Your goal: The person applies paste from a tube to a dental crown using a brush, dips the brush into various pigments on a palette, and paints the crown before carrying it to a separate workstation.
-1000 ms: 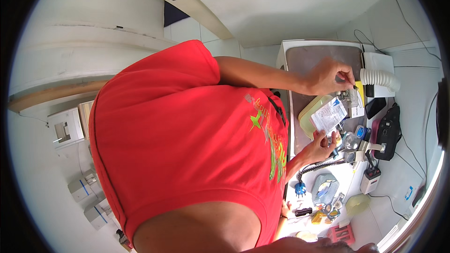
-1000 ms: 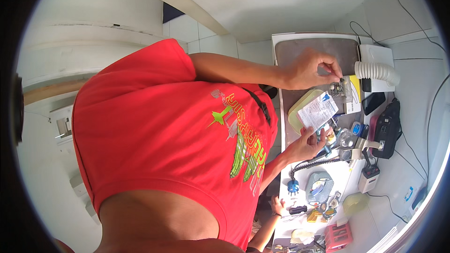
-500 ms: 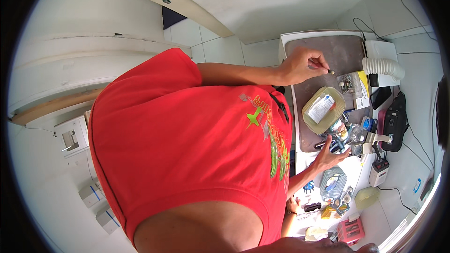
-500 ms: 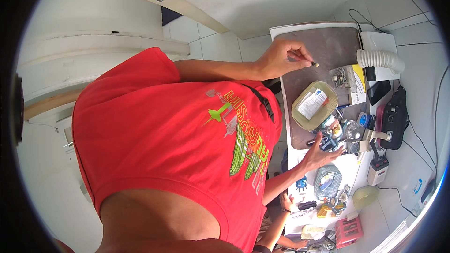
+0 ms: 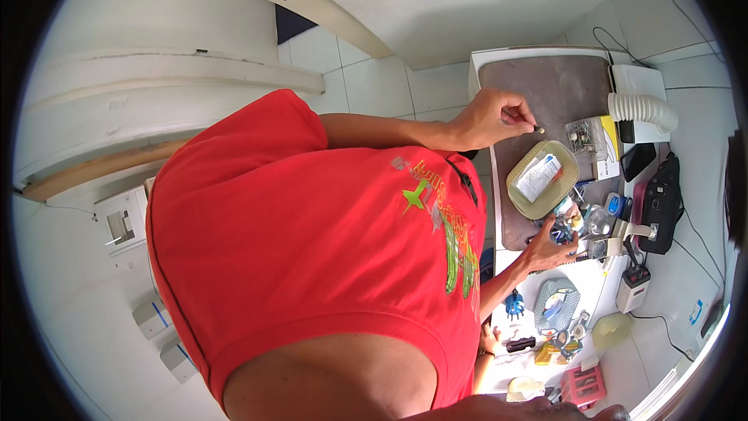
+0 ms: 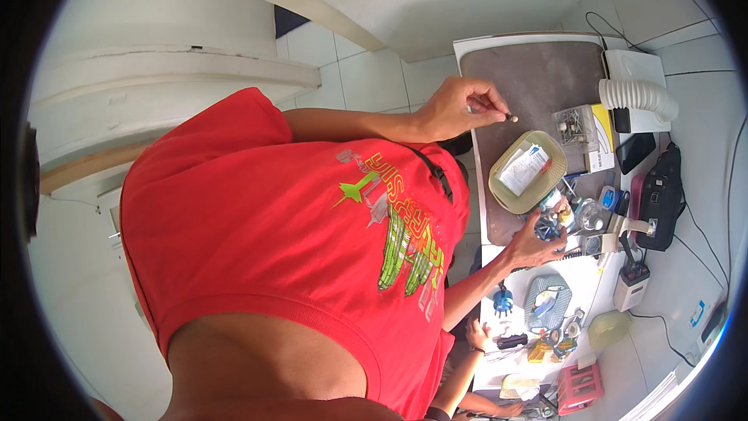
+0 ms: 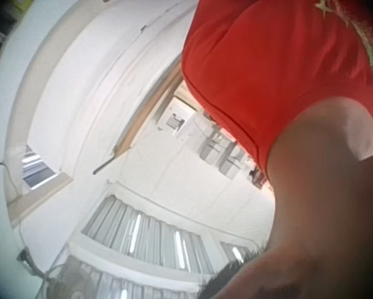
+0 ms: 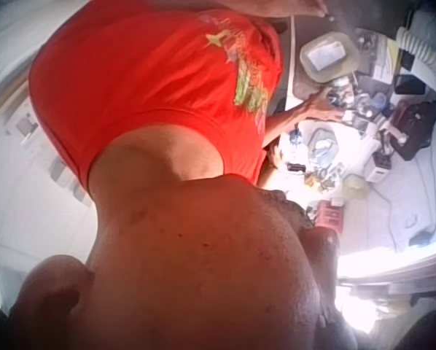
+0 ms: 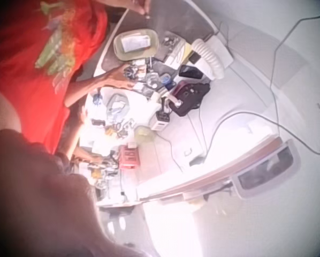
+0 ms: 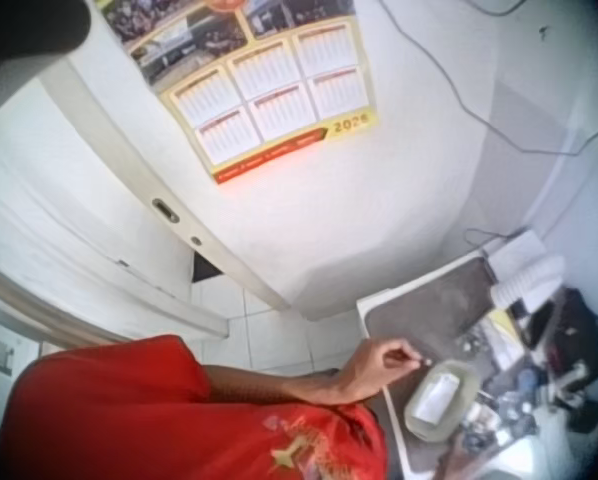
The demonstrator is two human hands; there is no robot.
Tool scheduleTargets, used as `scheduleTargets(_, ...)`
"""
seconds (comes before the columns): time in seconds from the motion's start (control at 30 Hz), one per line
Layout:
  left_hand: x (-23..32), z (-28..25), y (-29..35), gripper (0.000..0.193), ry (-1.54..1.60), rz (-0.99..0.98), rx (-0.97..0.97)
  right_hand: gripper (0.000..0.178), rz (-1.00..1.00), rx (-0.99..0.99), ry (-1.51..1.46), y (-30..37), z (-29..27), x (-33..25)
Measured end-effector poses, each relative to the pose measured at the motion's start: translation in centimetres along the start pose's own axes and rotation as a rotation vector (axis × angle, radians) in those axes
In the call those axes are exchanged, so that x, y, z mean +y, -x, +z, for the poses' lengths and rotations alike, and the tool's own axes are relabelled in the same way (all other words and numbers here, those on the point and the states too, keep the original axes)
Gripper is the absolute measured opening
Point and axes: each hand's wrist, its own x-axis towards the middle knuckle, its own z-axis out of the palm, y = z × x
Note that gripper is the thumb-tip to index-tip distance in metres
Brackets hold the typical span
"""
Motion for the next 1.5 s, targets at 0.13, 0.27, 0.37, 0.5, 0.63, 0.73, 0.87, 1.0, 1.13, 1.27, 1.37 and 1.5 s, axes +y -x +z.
scheduleTargets(0.13,-0.3,0.3,0.7,0.010,0.023,-0.027,0.006,0.061,0.062,0.039,0.029,0.1,-2.2,-0.8)
scheduleTargets(0.27,-0.8,0.2,1.5,0.009,0.023,-0.057,0.030,0.055,0.024,0.135,-0.057,0.3,-4.2,0.4)
scheduleTargets(0.37,-1.1,0.0,2.2,0.009,0.040,-0.066,0.030,0.054,0.081,0.149,-0.165,0.9,-6.6,-1.2)
scheduleTargets(0.5,-1.3,-0.4,2.5,0.009,0.070,-0.066,0.053,0.058,0.067,0.126,-0.213,1.7,-8.7,-3.3)
scheduleTargets(0.63,-1.0,-1.9,2.8,0.009,0.088,-0.049,0.072,0.059,-0.008,-0.003,-0.207,2.5,-8.6,-6.5)
scheduleTargets(0.73,-1.0,-3.4,3.1,0.008,0.114,-0.016,0.112,0.057,-0.044,-0.058,-0.137,2.6,-7.5,-8.2)
scheduleTargets(0.87,-1.3,-6.9,3.7,0.007,0.138,0.016,0.170,0.059,-0.082,-0.136,0.008,2.4,-5.7,-10.3)
scheduleTargets(1.0,-0.7,-11.7,4.6,0.007,0.099,0.002,0.187,0.065,-0.143,-0.150,0.162,1.8,-3.0,-11.0)
scheduleTargets(1.13,-1.2,-15.7,5.9,0.007,0.107,0.006,0.229,0.073,-0.073,-0.209,0.242,1.5,-0.7,-11.4)
scheduleTargets(1.27,-2.0,-19.4,8.3,0.008,0.128,-0.010,0.302,0.090,-0.053,-0.255,0.207,1.4,-0.2,-10.8)
scheduleTargets(1.37,-3.2,-21.4,9.5,0.008,0.261,0.011,0.340,0.111,-0.133,-0.292,0.198,2.3,-1.3,-10.6)
scheduleTargets(1.5,-2.1,-25.8,11.9,0.009,0.170,-0.008,0.392,0.107,-0.244,-0.033,0.295,3.4,-1.3,-10.9)
